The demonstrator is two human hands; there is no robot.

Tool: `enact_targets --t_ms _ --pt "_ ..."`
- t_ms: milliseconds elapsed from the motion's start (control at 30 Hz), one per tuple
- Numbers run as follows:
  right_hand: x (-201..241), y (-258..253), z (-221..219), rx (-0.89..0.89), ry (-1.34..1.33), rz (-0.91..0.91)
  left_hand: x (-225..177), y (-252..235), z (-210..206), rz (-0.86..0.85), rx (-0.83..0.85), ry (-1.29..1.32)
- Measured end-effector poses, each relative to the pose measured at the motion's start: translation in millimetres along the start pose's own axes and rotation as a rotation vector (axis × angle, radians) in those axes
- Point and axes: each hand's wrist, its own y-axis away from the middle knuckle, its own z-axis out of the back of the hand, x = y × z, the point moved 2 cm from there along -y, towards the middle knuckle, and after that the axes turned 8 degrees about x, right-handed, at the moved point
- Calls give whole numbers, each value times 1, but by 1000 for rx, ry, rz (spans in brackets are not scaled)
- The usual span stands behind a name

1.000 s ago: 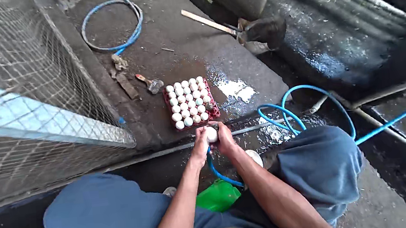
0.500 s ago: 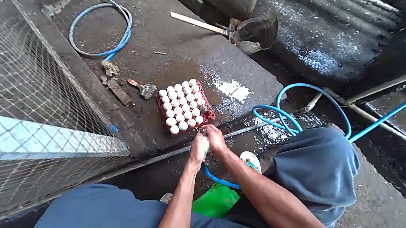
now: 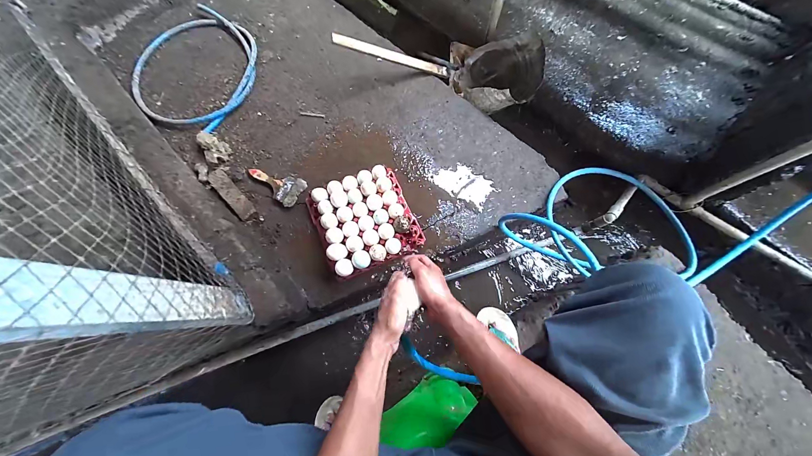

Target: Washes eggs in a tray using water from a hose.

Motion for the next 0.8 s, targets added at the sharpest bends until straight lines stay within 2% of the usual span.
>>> enact_targets --t_ms 67,100,167,267,333,433,533,667,800 --pt "-3 -6 5 59 -242 -188 -2 2 -1 60 27 48" --pt "-2 -5 4 69 -288 -200 -1 1 -1 77 -1 94" --pt "6 2 1 66 -183 -42 -3 -3 1 57 -82 156" --pt "12 21 -7 -34 257 317 -3 0 1 -106 -110 155" --pt "8 24 -10 -118 356 427 -5 0 -7 -170 -116 129" --pt "6 20 -7 -147 241 255 0 -11 -7 -264 -183 -73" --pt "-6 5 -1 -123 40 106 5 -21 3 -235 -139 -220" --pt "-13 -9 3 -27 -226 -100 8 -31 16 -138 -30 -193" --pt "-28 -17 12 74 -259 -138 10 -44 24 -159 114 -47"
